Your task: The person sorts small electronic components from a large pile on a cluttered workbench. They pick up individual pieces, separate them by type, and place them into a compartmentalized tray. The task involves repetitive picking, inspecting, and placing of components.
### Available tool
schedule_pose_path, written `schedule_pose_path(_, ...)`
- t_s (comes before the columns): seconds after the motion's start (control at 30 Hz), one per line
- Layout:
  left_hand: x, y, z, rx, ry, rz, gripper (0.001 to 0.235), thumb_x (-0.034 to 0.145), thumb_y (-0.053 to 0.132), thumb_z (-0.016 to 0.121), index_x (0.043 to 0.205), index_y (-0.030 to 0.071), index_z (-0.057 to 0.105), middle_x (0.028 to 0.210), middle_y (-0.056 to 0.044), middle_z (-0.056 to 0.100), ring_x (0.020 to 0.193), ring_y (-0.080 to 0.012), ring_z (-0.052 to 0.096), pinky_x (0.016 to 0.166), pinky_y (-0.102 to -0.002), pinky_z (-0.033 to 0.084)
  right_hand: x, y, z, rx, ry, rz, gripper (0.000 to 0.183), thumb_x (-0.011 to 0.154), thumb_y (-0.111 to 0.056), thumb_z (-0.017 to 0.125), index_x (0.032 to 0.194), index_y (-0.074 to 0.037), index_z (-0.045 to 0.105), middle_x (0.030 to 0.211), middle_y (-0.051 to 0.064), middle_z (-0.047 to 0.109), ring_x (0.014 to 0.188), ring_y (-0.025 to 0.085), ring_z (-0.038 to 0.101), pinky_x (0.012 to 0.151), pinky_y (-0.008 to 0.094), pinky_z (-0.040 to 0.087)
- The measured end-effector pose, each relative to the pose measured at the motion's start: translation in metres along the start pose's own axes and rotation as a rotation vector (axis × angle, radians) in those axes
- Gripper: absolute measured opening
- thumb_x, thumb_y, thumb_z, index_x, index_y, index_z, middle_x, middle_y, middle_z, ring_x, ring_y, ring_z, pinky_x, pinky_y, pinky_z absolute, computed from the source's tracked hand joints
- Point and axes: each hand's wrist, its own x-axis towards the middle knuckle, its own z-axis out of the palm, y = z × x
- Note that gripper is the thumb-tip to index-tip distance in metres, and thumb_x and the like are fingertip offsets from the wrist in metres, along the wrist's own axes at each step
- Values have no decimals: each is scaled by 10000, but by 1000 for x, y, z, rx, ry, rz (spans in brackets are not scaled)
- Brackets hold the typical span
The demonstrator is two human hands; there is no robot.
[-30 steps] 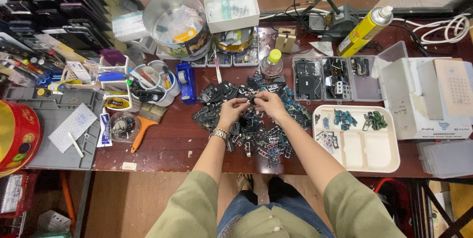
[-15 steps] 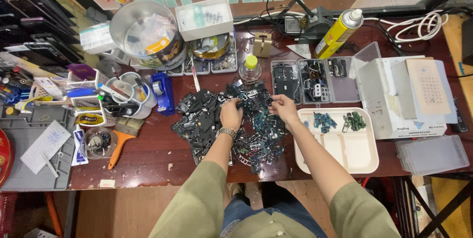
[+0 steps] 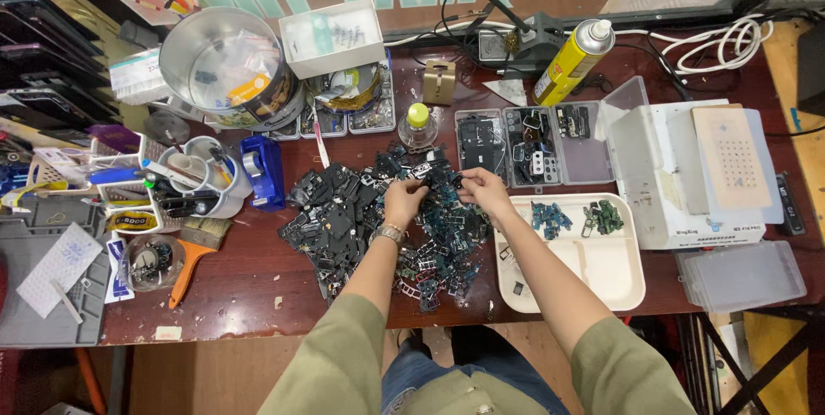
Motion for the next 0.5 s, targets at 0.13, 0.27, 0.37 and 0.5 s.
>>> schedule_pose_path(0.13, 2, 3, 4, -573, -217, -244, 360, 875, 105, 787, 1196, -41, 716, 936, -77, 781, 770, -128, 710, 674, -264, 563, -5, -6, 9, 3, -90, -20, 240, 971, -98, 654, 1194, -10, 649, 1042, 65, 721, 928, 160, 719, 811, 290, 615)
schedule_pose_path(0.27, -11, 22, 6, -634, -292, -226, 289, 884, 84, 767, 1145, -36, 732, 885, -58, 754, 711, -93, 654, 626, -235, 517, -19, -8, 14, -5, -55, -77, 279, 936, -78, 705, 1202, -20, 644, 1026, 88, 712, 895, 160, 702, 777, 297, 599)
schedule_pose_path(0.37, -19, 37, 15, -631, -351, -202, 259, 878, 88, 775, 1108, -27, 745, 864, -43, 745, 690, -77, 634, 620, -229, 511, -36, -9, 5, -11, 10, -127, 337, 905, -52, 719, 1231, -32, 633, 1022, 92, 703, 884, 153, 696, 762, 298, 606)
schedule_pose_path(0.5, -26, 48, 42, -549, -426, -200, 250, 864, 93, 809, 1061, -41, 731, 841, -48, 738, 679, -88, 636, 602, -238, 507, -59, -7, -21, -16, 15, -100, 376, 902, -50, 701, 1275, -44, 649, 1075, 63, 708, 933, 116, 705, 783, 268, 621)
